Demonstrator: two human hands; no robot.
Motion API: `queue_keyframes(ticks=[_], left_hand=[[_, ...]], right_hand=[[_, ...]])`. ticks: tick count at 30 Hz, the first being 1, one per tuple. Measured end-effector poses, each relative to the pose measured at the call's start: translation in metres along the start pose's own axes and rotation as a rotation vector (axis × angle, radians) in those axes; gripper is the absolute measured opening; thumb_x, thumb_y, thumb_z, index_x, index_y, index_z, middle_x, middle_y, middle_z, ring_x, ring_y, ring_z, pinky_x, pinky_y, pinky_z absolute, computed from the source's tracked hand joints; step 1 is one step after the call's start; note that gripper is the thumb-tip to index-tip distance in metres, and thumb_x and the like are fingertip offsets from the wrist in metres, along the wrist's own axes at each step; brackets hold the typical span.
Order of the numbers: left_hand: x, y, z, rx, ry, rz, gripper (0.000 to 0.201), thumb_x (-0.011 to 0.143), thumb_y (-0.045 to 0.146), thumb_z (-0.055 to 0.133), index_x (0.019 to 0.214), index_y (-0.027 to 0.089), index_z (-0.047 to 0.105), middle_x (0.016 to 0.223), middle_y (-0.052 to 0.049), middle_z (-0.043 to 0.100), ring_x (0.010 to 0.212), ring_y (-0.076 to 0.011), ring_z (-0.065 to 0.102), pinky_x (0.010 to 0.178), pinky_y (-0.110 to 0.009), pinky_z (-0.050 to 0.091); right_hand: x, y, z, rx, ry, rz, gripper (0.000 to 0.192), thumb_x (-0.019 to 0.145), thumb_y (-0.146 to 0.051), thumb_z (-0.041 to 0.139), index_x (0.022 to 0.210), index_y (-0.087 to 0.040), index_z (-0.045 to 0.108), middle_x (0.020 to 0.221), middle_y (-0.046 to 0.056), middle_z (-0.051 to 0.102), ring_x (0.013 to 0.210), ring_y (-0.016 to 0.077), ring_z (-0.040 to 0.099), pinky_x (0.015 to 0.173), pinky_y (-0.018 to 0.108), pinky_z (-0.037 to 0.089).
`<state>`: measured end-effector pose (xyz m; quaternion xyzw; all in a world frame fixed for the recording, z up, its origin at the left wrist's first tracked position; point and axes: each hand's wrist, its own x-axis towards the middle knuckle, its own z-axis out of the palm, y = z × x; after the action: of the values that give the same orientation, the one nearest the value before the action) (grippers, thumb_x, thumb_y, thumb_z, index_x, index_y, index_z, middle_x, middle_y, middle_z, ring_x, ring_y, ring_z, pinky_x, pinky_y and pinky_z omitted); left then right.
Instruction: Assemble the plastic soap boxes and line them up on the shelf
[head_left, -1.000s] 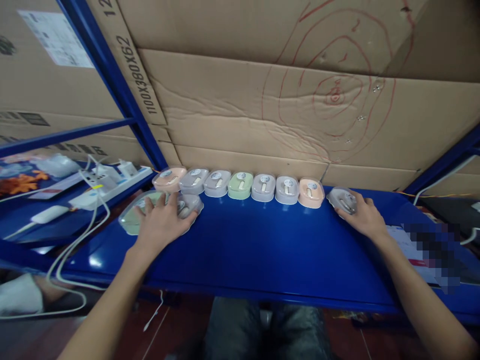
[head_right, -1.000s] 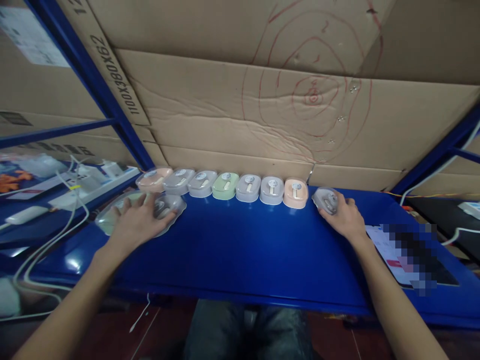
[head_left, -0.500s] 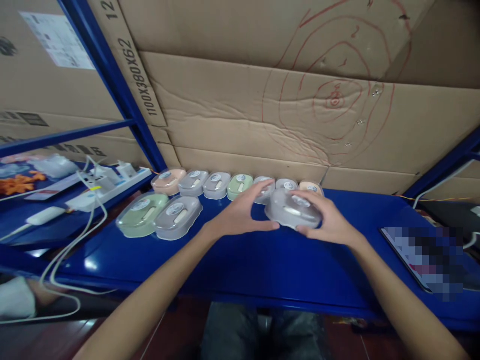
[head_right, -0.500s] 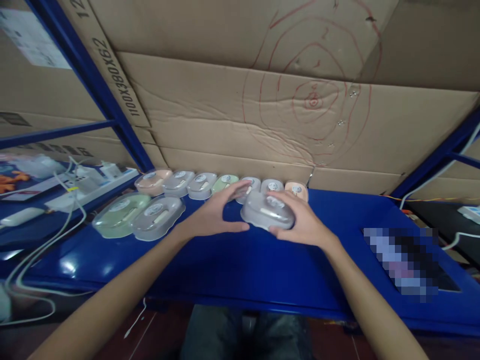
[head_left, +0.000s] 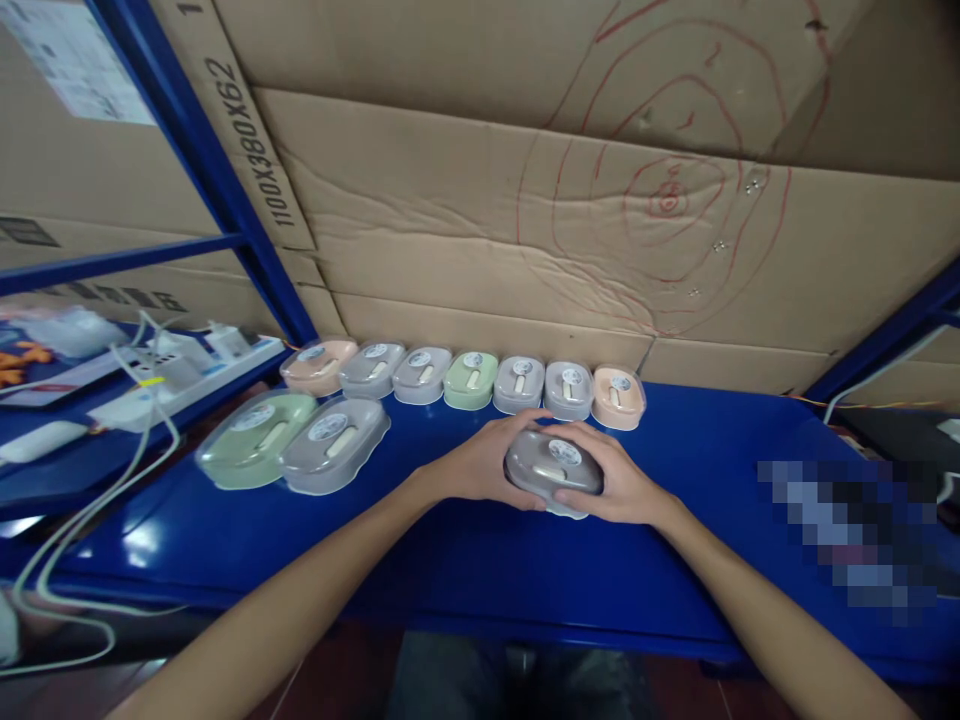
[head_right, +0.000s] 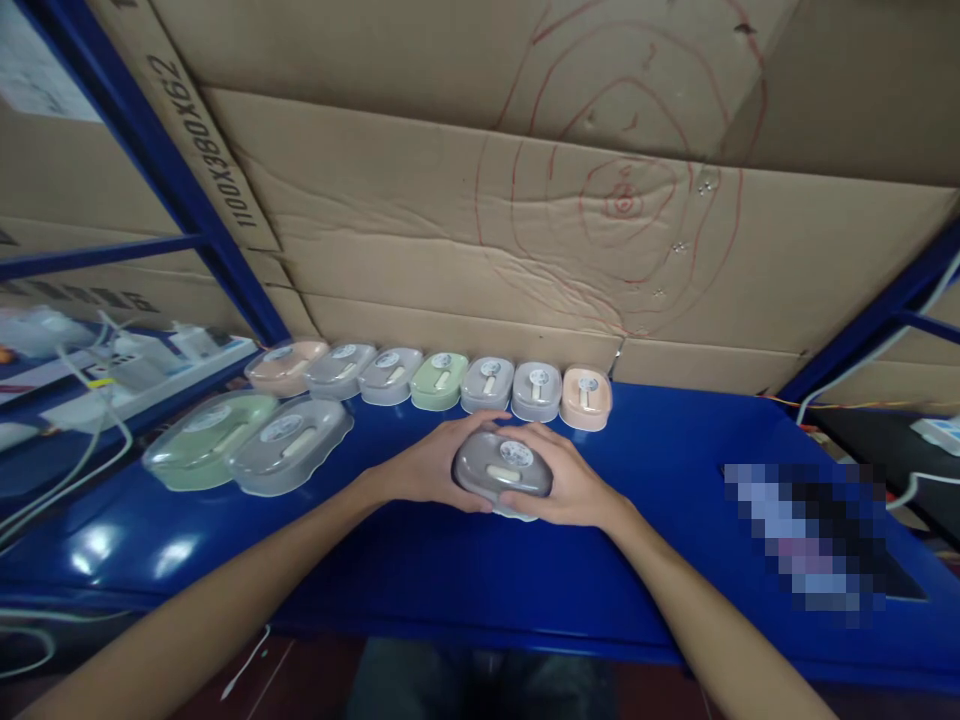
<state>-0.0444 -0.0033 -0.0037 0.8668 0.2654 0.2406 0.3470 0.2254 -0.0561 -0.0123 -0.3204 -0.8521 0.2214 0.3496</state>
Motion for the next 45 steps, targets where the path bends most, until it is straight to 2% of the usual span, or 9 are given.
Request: queue_keyframes(ticks=[4,7,13,21,26,31,34,39,45], left_hand=[[0.000,0.003,-0.011,-0.097,0.021,0.054,0.125,0.064,0.053,0.103,0.168,0.030,0.039,0.154,-0.016,0.062,0.139,-0.0410,0.062,0.118,-0.059,0.048],[-0.003,0.005,-0.032,-0.133,0.001,0.015,0.118,0.066,0.049,0.103,0.166,0.028,0.044,0.148,-0.014,0.067,0.133,-0.0373,0.066,0.114,-0.053,0.053],[-0.006,0.005,-0.065,-0.115,-0.137,-0.051,0.082,0.071,0.046,0.099,0.144,0.025,0.069,0.146,-0.010,0.070,0.133,-0.0357,0.068,0.114,-0.049,0.054],[-0.002,0.004,-0.045,0.044,-0.126,0.057,0.087,0.065,0.056,0.102,0.140,0.025,0.070,0.142,-0.010,0.069,0.135,-0.0377,0.064,0.115,-0.051,0.051],[0.000,0.008,-0.037,0.039,-0.051,0.117,0.092,0.065,0.056,0.103,0.145,0.027,0.066,0.144,-0.011,0.066,0.136,-0.0382,0.062,0.117,-0.055,0.048],[0.002,0.014,-0.019,-0.041,0.096,0.163,0.100,0.059,0.056,0.106,0.146,0.029,0.064,0.146,-0.012,0.065,0.137,-0.0392,0.063,0.119,-0.060,0.046],[0.000,0.016,-0.010,-0.153,0.165,0.154,0.104,0.059,0.054,0.107,0.149,0.030,0.061,0.151,-0.013,0.064,0.141,-0.0397,0.061,0.123,-0.060,0.043],[-0.002,0.018,-0.006,-0.227,0.112,0.073,0.123,0.059,0.050,0.108,0.164,0.031,0.046,0.163,-0.015,0.057,0.146,-0.0417,0.057,0.124,-0.061,0.042],[-0.003,0.019,-0.008,-0.242,0.108,0.062,0.107,0.065,0.047,0.105,0.157,0.031,0.054,0.159,-0.013,0.060,0.144,-0.0408,0.059,0.122,-0.058,0.044]], right_hand=[[0.002,0.004,-0.017,0.128,0.115,0.078,0.056,0.101,-0.050,0.076,0.152,-0.033,0.060,0.153,0.009,0.068,0.141,0.0337,0.067,0.119,0.054,0.054],[-0.003,0.010,-0.042,-0.003,0.159,0.176,0.053,0.101,-0.055,0.073,0.147,-0.030,0.064,0.150,0.010,0.071,0.140,0.0353,0.067,0.118,0.056,0.055],[-0.017,0.017,-0.070,-0.454,-0.155,0.265,0.067,0.088,-0.053,0.084,0.147,-0.026,0.066,0.148,0.013,0.071,0.138,0.0404,0.064,0.119,0.063,0.049],[-0.016,0.001,-0.059,-0.713,-0.214,0.316,0.074,0.080,-0.032,0.083,0.151,-0.023,0.065,0.150,0.021,0.064,0.134,0.0479,0.059,0.107,0.069,0.053],[-0.008,-0.013,-0.056,-0.474,-0.034,0.160,0.059,0.098,-0.044,0.074,0.154,-0.031,0.060,0.148,0.014,0.067,0.139,0.0401,0.062,0.116,0.064,0.052],[-0.003,-0.020,-0.024,-0.260,0.018,0.065,0.103,0.085,-0.062,0.089,0.171,-0.037,0.037,0.167,0.011,0.054,0.153,0.0395,0.053,0.123,0.062,0.049],[-0.004,-0.016,-0.007,-0.236,0.016,0.069,0.111,0.084,-0.062,0.089,0.175,-0.036,0.030,0.169,0.013,0.051,0.153,0.0413,0.053,0.123,0.064,0.050],[-0.005,-0.011,-0.002,-0.181,0.111,0.030,0.103,0.084,-0.057,0.090,0.171,-0.033,0.038,0.163,0.015,0.058,0.144,0.0412,0.062,0.120,0.062,0.053],[-0.002,-0.016,-0.002,-0.060,0.162,0.062,0.090,0.085,-0.059,0.089,0.162,-0.031,0.053,0.151,0.014,0.068,0.133,0.0387,0.070,0.113,0.060,0.057]])
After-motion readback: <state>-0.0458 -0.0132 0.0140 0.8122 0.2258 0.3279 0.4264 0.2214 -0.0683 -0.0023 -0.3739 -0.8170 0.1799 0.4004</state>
